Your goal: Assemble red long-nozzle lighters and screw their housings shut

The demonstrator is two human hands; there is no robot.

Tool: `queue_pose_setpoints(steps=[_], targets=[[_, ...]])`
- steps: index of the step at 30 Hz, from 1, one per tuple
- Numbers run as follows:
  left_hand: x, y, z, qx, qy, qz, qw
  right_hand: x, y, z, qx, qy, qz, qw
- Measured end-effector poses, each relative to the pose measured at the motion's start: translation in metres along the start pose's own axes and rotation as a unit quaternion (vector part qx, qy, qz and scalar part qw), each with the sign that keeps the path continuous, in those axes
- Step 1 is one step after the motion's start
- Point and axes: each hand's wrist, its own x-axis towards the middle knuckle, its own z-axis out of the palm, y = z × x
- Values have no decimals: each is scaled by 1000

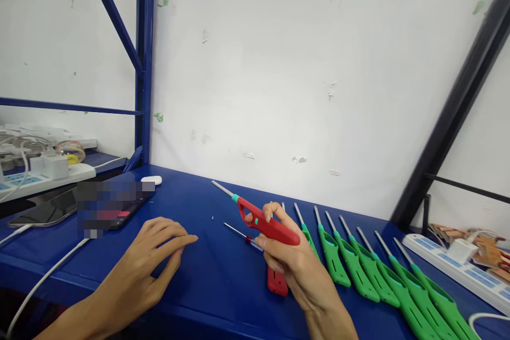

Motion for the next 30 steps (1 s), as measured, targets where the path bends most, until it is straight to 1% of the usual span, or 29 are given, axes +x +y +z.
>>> queue_pose_setpoints(steps=[4,9,16,19,21,24,26,27,28,29,30], targets=[[0,0,-1,3,-16,-13,1000,-2,-2,3,4,5,7,1000],[0,-1,0,10,-32,-27,999,-8,-7,8,-15,32,8,999],[-3,-3,0,10,-36,-34,999,-13,-12,12,-13,22,22,999],[-3,-1,-3,7,-3,-42,999,-14,-11,13,-13,1,17,1000],[-2,4,-6,13,31,-25,999,-15,-9,12,-16,-27,8,999],[0,15,-13,34,71,37,996,-19,-4,11,-2,-112,17,994],[-1,21,-17,45,80,70,993,-23,-3,13,12,-176,43,983],[-3,22,-18,46,81,77,993,-24,-4,14,10,-197,57,979],[-5,21,-19,45,79,81,993,-25,-6,16,-3,-203,65,977],[-7,20,-19,44,76,83,993,-26,-7,17,-31,-193,66,979],[-9,17,-18,44,71,79,993,-25,-9,19,-74,-165,59,982]])
